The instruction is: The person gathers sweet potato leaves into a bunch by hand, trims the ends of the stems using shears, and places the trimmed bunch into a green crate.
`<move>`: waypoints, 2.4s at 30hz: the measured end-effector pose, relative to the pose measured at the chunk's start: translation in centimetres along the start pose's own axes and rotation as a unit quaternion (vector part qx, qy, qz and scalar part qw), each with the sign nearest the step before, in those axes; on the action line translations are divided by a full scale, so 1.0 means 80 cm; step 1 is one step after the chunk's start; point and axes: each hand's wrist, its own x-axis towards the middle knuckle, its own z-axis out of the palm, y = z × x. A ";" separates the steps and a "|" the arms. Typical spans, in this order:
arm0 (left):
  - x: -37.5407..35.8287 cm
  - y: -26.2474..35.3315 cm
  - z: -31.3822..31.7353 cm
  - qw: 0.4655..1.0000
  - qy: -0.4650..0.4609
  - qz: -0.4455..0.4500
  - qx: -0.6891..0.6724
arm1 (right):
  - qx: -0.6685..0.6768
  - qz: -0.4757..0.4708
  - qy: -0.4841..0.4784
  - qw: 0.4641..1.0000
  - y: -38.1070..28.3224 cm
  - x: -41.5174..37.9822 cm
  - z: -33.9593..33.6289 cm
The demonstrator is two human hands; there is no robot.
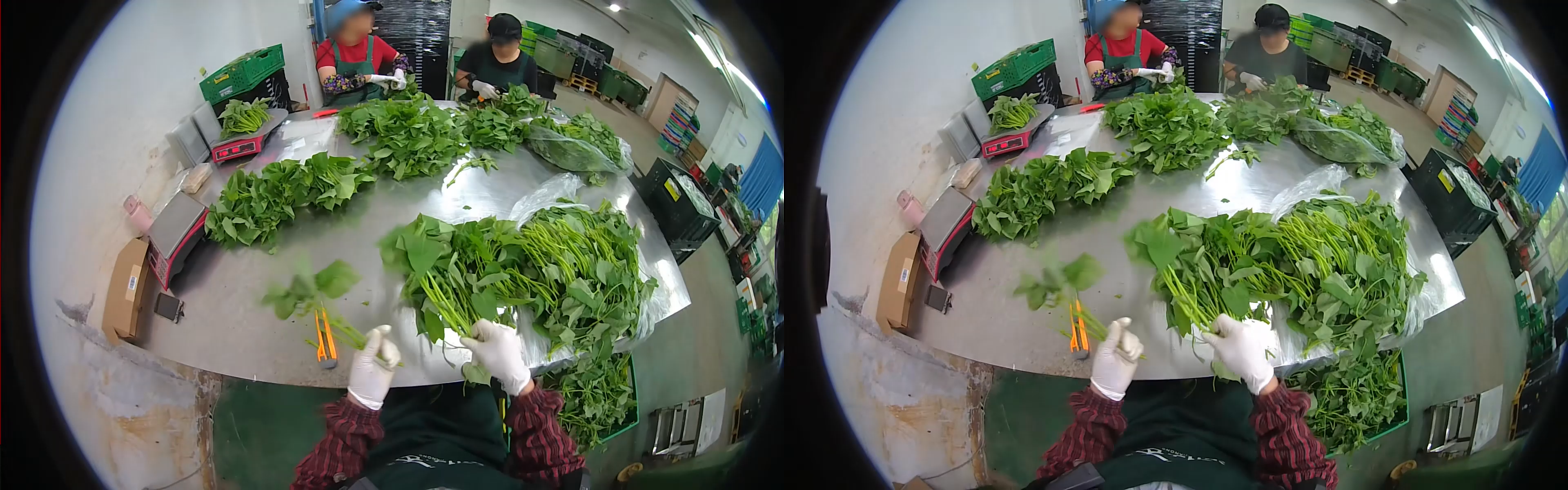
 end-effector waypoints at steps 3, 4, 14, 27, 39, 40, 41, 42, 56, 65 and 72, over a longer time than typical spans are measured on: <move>0.002 -0.022 0.015 0.998 0.021 -0.042 0.033 | 0.163 0.089 -0.063 0.981 -0.019 -0.021 0.011; 0.004 -0.029 0.027 0.998 0.012 -0.038 0.039 | 0.194 0.093 -0.069 0.974 -0.026 -0.027 0.014; -0.006 -0.034 0.046 0.987 0.016 -0.095 0.128 | 0.041 -0.042 -0.077 0.995 -0.015 -0.040 0.039; 0.008 -0.034 0.036 0.997 0.024 -0.080 -0.005 | 0.232 0.151 0.350 0.895 0.023 -0.077 -0.092; -0.002 -0.041 0.029 0.988 -0.041 -0.131 0.074 | 0.116 0.158 0.102 0.975 0.033 -0.101 -0.036; -0.003 -0.040 0.029 0.987 -0.042 -0.132 0.076 | 0.100 0.120 0.059 0.986 0.019 -0.094 -0.020; -0.004 -0.037 0.028 0.983 -0.046 -0.143 0.106 | 0.126 0.091 0.040 0.987 0.005 -0.086 -0.009; -0.006 -0.034 0.028 0.977 -0.051 -0.154 0.136 | 0.137 0.084 0.021 0.987 -0.010 -0.078 -0.005; -0.006 -0.036 0.024 0.977 -0.038 -0.179 0.107 | 0.273 0.050 0.105 0.955 -0.036 -0.086 0.008; 0.003 -0.007 0.015 0.984 0.009 -0.106 0.145 | -0.278 0.306 0.284 0.865 0.138 -0.164 -0.159; 0.000 -0.025 0.022 0.979 0.010 -0.112 0.167 | 0.004 0.212 0.202 0.956 0.108 -0.145 -0.087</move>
